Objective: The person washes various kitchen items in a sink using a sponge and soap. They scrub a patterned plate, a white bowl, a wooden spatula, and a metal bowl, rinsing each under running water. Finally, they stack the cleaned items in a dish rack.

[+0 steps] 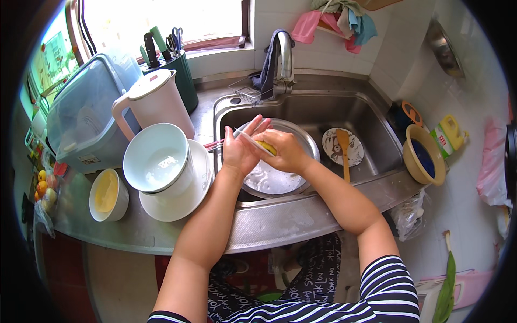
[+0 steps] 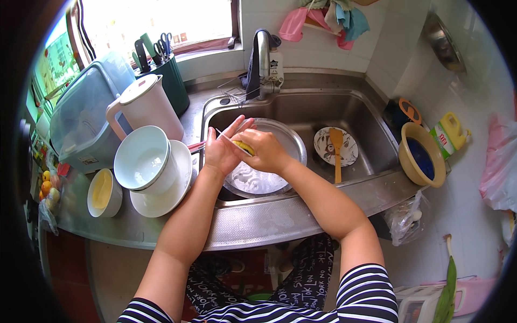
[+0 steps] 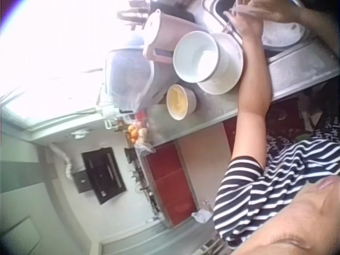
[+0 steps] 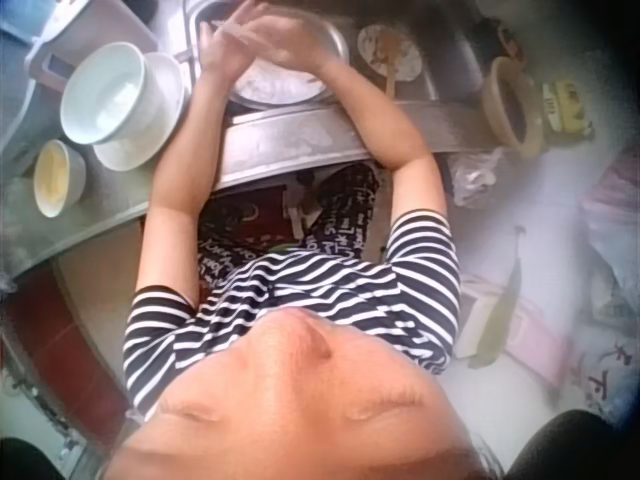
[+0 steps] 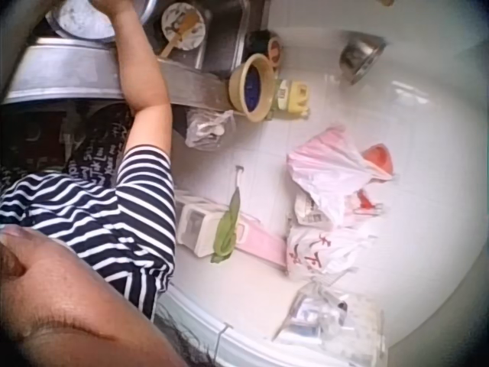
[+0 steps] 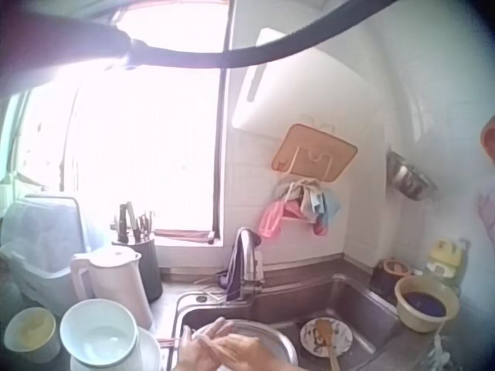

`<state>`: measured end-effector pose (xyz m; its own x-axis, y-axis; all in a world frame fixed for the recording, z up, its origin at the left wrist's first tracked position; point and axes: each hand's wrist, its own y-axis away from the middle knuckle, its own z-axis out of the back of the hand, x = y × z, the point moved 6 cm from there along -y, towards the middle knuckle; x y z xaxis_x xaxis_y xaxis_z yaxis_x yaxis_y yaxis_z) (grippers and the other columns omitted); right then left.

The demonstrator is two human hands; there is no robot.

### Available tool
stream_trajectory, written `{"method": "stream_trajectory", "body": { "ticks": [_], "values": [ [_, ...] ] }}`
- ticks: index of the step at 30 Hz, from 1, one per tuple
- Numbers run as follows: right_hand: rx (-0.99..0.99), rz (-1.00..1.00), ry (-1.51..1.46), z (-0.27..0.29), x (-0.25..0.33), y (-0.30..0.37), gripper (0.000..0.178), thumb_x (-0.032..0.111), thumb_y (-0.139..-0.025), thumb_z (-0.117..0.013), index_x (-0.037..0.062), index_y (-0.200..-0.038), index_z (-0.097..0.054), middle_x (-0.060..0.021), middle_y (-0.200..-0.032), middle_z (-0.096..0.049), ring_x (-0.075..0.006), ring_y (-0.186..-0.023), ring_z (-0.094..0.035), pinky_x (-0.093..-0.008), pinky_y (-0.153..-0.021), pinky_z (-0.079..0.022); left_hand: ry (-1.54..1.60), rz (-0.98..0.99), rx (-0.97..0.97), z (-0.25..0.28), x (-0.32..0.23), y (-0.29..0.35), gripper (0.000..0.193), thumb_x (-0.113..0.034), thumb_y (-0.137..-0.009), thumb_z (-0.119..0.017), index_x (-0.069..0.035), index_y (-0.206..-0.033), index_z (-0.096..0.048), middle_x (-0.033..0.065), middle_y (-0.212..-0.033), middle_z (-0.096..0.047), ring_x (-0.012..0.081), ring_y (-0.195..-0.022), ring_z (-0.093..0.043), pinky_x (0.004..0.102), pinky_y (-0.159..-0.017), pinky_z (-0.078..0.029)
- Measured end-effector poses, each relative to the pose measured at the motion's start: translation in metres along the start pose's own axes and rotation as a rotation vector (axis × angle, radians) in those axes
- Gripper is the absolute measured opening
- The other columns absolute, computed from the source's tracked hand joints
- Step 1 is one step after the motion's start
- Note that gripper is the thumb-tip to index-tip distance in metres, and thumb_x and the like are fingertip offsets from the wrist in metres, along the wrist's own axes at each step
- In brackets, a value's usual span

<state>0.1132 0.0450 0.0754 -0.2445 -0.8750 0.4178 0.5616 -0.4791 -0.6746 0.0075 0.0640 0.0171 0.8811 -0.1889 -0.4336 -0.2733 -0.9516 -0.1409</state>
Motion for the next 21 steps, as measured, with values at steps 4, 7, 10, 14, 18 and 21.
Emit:
{"method": "stream_trajectory", "body": {
  "ticks": [4, 7, 10, 14, 18, 21],
  "values": [
    [0.008, -0.162, -0.286, 0.000, -0.025, 0.008, 0.026, 0.021, -0.087, -0.070, 0.0046, -0.107, -0.067, -0.0095, -0.089, -0.068, -0.0165, -0.079, -0.063, -0.0306, -0.073, -0.050, -0.003, 0.004, 0.000, -0.001, 0.000, 0.001, 0.088, -0.066, -0.096, -0.002, -0.004, -0.147, -0.035, 0.0197, -0.148, -0.040, 0.0354, -0.136, -0.039, 0.0482, -0.116, -0.026],
    [0.105, -0.372, -0.568, -0.008, -0.049, 0.016, 0.030, 0.021, -0.092, -0.066, 0.0019, -0.114, -0.063, -0.0042, -0.099, -0.067, -0.0107, -0.090, -0.059, -0.0288, -0.081, -0.048, -0.006, 0.017, 0.030, -0.004, 0.002, 0.001, 0.085, -0.064, -0.097, -0.002, -0.003, -0.146, -0.035, 0.0202, -0.149, -0.039, 0.0355, -0.135, -0.039, 0.0467, -0.116, -0.027],
    [0.099, -0.409, -0.610, -0.013, -0.058, 0.018, 0.033, 0.024, -0.094, -0.065, 0.0020, -0.118, -0.061, -0.0032, -0.104, -0.066, -0.0095, -0.096, -0.058, -0.0275, -0.085, -0.047, -0.005, 0.023, 0.075, -0.008, 0.005, -0.002, 0.083, -0.062, -0.098, -0.003, -0.002, -0.146, -0.035, 0.0206, -0.148, -0.039, 0.0353, -0.135, -0.039, 0.0468, -0.116, -0.027],
    [0.109, -0.421, -0.557, -0.012, -0.066, 0.016, 0.038, 0.026, -0.093, -0.066, 0.0016, -0.121, -0.060, -0.0039, -0.107, -0.066, -0.0097, -0.097, -0.058, -0.0277, -0.086, -0.047, 0.020, 0.030, 0.081, -0.010, 0.005, -0.001, 0.082, -0.061, -0.099, -0.005, -0.002, -0.146, -0.034, 0.0203, -0.146, -0.041, 0.0349, -0.135, -0.039, 0.0466, -0.116, -0.026],
    [0.063, -0.445, -0.568, -0.003, -0.071, 0.015, 0.040, 0.026, -0.092, -0.067, 0.0014, -0.122, -0.059, -0.0039, -0.106, -0.066, -0.0098, -0.097, -0.059, -0.0278, -0.086, -0.048, 0.067, 0.069, -0.013, -0.007, 0.008, 0.000, 0.077, -0.060, -0.100, -0.010, -0.004, -0.147, -0.033, 0.0174, -0.146, -0.043, 0.0329, -0.135, -0.040, 0.0457, -0.116, -0.026],
    [0.044, -0.487, -0.664, 0.000, -0.074, 0.016, 0.037, 0.024, -0.092, -0.067, 0.0018, -0.121, -0.060, -0.0036, -0.106, -0.067, -0.0096, -0.096, -0.059, -0.0273, -0.085, -0.049, 0.073, 0.053, 0.105, -0.017, 0.009, 0.000, 0.070, -0.057, -0.102, -0.012, -0.009, -0.149, -0.033, 0.0133, -0.146, -0.043, 0.0302, -0.135, -0.041, 0.0453, -0.116, -0.026]
  ]
}}
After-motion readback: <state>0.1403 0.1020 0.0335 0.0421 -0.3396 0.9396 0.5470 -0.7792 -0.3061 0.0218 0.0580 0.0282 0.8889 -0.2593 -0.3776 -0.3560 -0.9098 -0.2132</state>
